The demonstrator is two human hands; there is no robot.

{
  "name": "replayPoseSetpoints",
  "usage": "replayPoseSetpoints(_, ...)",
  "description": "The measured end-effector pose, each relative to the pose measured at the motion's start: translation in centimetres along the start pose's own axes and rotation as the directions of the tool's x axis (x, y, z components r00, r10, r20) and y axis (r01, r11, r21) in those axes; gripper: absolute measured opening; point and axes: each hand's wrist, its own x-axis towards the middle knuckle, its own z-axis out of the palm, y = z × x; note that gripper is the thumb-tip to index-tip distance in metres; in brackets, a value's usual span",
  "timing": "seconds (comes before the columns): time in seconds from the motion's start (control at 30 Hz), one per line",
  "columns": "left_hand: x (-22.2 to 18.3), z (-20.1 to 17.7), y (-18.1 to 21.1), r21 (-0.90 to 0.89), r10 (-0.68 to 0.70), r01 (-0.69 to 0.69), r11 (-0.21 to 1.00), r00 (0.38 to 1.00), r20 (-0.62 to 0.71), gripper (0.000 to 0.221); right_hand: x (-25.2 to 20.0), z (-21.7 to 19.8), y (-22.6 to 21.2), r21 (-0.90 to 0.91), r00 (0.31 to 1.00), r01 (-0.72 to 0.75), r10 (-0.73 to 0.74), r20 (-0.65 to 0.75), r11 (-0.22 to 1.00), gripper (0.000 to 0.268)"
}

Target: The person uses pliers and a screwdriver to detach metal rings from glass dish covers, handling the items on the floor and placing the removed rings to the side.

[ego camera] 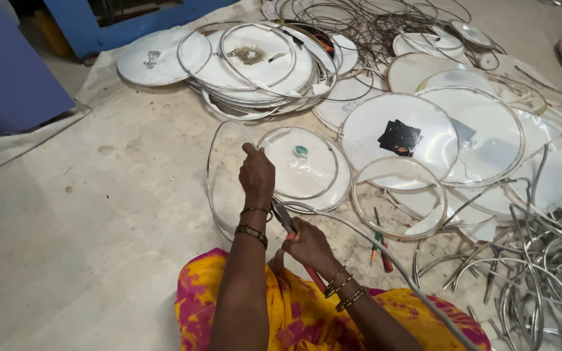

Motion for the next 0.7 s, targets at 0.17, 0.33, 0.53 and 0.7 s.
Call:
replayPoseSetpoints(0.17,3.5,0.8,-1.3,-0.004,-0.103,0.103,0.995,0.991,-0.087,0.028,0.0,-0.7,-0.2,0.086,0.998,0.046,-0.041,-0.051,0.995,0.030)
replayPoseSetpoints(0.33,8.6,-0.9,-4.1,-0.072,-0.251,0.240,0.968,0.937,-0.242,0.033,-0.6,-2.4,-0.4,0.193,0.998,0.037,-0.027,-0.055,0.981,0.031)
replayPoseSetpoints(0.53,10.1,-4.5,-6.1,-0.181,-0.368,0.330,0.927,0.895,-0.251,0.035,0.2,-2.2,-0.4,0.124,0.971,0.233,-0.224,-0.082,0.965,0.034)
replayPoseSetpoints(0.7,9.1,-7.6,-5.1,-0.156,-0.424,0.400,0.903,0.890,-0.169,0.054,3.3,-3.6,-0.1,0.096,0.992,0.119,-0.122,0.027,0.988,0.030)
